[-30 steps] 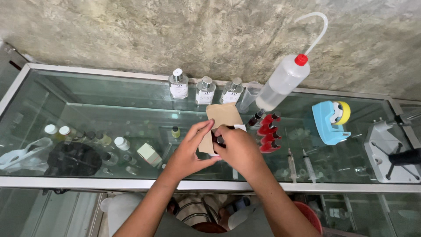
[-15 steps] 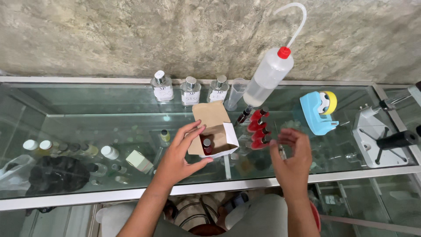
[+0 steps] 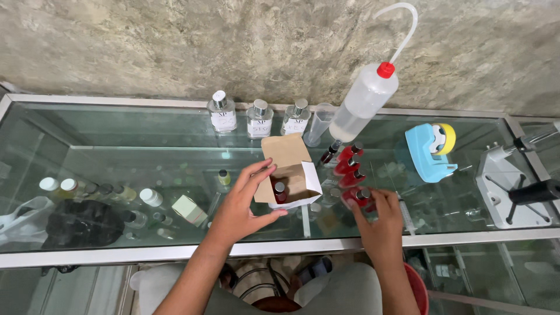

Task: The person uses a syringe to transfer liquid from a measuring cup into small glass bottles. They then use a squeeze bottle to add more liquid, cap the bottles, and place them into a cardboard box.

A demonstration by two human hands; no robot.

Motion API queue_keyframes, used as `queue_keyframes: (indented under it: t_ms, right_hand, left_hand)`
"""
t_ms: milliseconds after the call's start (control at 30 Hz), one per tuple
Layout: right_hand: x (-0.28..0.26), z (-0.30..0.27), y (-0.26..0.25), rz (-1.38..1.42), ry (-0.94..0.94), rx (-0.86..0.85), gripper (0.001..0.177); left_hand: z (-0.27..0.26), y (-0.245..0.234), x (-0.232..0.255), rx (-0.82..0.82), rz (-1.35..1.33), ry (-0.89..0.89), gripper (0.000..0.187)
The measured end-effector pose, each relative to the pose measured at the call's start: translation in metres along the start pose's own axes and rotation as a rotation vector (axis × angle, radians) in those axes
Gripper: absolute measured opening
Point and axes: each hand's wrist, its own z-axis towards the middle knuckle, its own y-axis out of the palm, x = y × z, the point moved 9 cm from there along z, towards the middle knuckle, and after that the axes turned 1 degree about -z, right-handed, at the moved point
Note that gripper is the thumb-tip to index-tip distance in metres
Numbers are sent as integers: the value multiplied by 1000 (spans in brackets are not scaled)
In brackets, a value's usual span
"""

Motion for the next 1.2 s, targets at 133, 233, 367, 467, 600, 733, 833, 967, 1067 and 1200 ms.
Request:
queue_keyframes:
  t_ms: [133,233,367,467,600,733,833,967,1067,1200]
  right_hand:
    - [-9,-8,-7,36,8,9,36]
    - [-62,4,-30,201,-18,44,30]
    - [-124,24,-22,292,63,-144,40]
    - [-172,36,-8,354,-245,-130,42]
    - [-158,42,28,151,-346,-160,37]
    - [-151,42,45,5,-348,-244,32]
    - [-145,42,61,-10,-341,-334,25]
    - [-134,41,79,9,-330,-418,17]
    - [-144,38,77,-35,-334,-449,14]
    - [-156,35,56,75,-266,-484,17]
  left_hand:
    - [-5,9,-5,-125,91,-40,81]
    - [-4,8,-5,-127,104,-44,80]
    - [-5,9,-3,-115,117,12,78]
    - [0,3,3,-33,21,1,79]
    - [-2,1,8,-24,49,9,78]
    - [-2,1,11,-40,32,16,80]
    - [-2,2,6,-47,16,14,80]
    - [1,-3,20,-45,27,17,80]
    - [0,0,13,-50,41,15,81]
    - [-1,3,5,-58,23,9,80]
